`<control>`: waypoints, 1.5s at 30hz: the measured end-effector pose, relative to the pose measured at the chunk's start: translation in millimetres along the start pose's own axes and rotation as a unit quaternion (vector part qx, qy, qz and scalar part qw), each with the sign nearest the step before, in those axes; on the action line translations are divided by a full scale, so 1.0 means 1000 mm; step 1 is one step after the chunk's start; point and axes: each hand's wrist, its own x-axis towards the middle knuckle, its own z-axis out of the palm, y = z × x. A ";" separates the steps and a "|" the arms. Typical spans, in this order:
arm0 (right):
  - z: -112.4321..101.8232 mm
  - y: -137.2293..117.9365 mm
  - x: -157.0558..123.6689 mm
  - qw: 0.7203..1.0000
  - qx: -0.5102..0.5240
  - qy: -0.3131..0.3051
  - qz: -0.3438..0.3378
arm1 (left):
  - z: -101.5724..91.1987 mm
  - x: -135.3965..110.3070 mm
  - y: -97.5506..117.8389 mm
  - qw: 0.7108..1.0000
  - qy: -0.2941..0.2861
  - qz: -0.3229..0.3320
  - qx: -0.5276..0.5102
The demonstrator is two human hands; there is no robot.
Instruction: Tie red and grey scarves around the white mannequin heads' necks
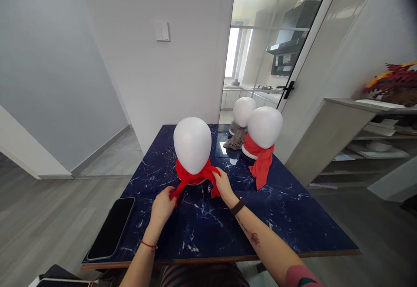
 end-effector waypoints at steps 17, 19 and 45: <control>-0.001 -0.008 -0.075 0.950 -0.110 -0.272 0.104 | 0.007 0.003 0.016 0.963 -0.180 0.103 -0.174; -0.005 -0.004 -0.067 0.950 -0.218 -0.212 0.067 | -0.001 0.003 0.013 0.977 -0.121 0.091 -0.148; -0.011 0.029 0.046 0.942 -0.336 0.015 -0.024 | 0.030 0.074 0.017 0.982 0.148 -0.016 -0.118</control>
